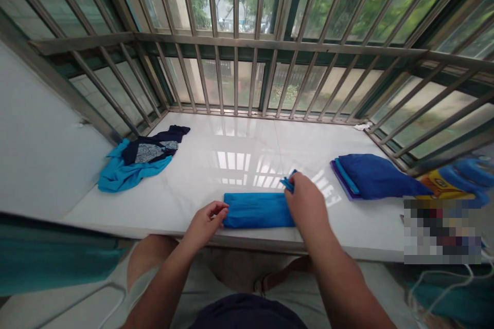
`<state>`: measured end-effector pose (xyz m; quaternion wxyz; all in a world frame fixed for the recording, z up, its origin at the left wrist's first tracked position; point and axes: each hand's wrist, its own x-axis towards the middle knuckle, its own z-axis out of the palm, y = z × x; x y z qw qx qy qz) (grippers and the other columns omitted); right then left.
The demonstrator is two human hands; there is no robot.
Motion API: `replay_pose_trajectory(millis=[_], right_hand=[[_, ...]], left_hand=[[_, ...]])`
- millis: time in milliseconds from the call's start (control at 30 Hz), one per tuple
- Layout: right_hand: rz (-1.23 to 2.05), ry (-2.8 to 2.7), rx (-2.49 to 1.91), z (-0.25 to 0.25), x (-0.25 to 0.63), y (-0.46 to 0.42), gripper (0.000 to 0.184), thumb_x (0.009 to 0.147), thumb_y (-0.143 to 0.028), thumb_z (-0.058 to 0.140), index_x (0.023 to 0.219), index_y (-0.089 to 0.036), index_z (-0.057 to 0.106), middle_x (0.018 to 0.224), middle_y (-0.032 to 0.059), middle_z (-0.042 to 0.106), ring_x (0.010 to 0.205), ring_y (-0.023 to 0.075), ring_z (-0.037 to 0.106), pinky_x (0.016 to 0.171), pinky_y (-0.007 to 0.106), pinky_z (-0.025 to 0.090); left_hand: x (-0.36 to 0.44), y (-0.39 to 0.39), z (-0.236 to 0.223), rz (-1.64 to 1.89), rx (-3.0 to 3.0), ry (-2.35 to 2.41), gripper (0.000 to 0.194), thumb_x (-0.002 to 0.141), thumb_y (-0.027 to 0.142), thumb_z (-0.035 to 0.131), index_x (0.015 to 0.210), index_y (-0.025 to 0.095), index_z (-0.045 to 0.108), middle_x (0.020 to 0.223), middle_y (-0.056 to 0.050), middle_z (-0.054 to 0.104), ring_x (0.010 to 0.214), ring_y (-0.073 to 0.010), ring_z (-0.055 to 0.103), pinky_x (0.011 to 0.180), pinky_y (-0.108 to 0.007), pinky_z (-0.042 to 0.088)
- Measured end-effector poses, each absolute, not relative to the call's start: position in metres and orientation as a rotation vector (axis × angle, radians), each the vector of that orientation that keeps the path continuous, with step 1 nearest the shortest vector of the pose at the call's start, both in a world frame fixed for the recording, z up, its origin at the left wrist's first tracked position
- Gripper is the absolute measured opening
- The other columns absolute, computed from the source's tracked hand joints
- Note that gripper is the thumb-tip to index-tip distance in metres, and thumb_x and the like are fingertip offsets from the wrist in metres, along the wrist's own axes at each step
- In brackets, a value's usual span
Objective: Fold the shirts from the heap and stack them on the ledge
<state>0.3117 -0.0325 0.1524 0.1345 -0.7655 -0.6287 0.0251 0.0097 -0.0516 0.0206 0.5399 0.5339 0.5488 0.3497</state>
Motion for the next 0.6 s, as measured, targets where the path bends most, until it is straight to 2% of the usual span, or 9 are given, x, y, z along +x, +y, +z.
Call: replay_pose_trajectory(millis=[67,133,233,333,467,600], right_hand=[[0.099,-2.080,-1.955,0.138,0.252,-0.036,0.017,0.094,-0.007,0.061,0.103,-0.020,0.067,0.102,0.0100,0.072,0.097,0.0246,0.066,0.084,0.033,0.046],[0.139,-2.321,-1.730,0.113,0.198,-0.042,0.020,0.097,-0.006,0.056,0.105,-0.019,0.069,0.108,0.0127,0.072,0.101,0.0270,0.065,0.088,0.037,0.050],[0.283,-2.523,-1.557,0.072,0.148,-0.057,0.021,0.101,-0.011,0.057,0.116,-0.015,0.071,0.108,0.0158,0.073,0.100,0.0297,0.065,0.084,0.041,0.054],[0.263,-2.504,-1.383,0.049,0.146,-0.078,0.026,0.103,-0.019,0.060,0.127,-0.015,0.070,0.125,0.0180,0.072,0.112,0.0319,0.065,0.091,0.045,0.056],[0.197,-2.365,-1.258,0.045,0.188,-0.091,0.034,0.107,-0.030,0.059,0.138,-0.020,0.067,0.146,0.0153,0.067,0.136,0.0320,0.059,0.116,0.049,0.047],[0.225,-2.346,-1.464,0.029,0.222,-0.085,0.074,0.101,-0.043,0.070,0.163,-0.013,0.047,0.170,0.0225,0.045,0.159,0.0395,0.040,0.129,0.062,0.032]], left_hand=[[0.015,-0.050,0.023,0.817,1.132,1.301,0.061,0.083,0.077,0.070,0.105,0.020,0.078,0.098,-0.011,0.082,0.092,-0.0284,0.078,0.073,-0.037,0.064],[0.016,-0.048,0.025,0.796,0.984,1.297,0.067,0.082,0.083,0.065,0.100,0.019,0.077,0.095,-0.013,0.082,0.091,-0.0297,0.079,0.076,-0.041,0.065],[0.013,-0.047,0.029,0.792,0.864,1.320,0.071,0.082,0.088,0.061,0.094,0.019,0.073,0.089,-0.013,0.081,0.088,-0.0286,0.079,0.074,-0.040,0.064],[0.009,-0.049,0.032,0.805,0.899,1.335,0.068,0.079,0.084,0.067,0.094,0.018,0.074,0.093,-0.011,0.081,0.092,-0.0281,0.078,0.075,-0.037,0.063],[0.004,-0.045,0.026,0.790,0.981,1.374,0.060,0.074,0.072,0.080,0.100,0.019,0.076,0.100,-0.010,0.082,0.095,-0.0276,0.077,0.077,-0.037,0.064],[0.005,-0.038,0.017,0.741,1.052,1.495,0.059,0.070,0.069,0.085,0.098,0.019,0.074,0.095,-0.010,0.080,0.086,-0.0275,0.076,0.065,-0.035,0.062]])
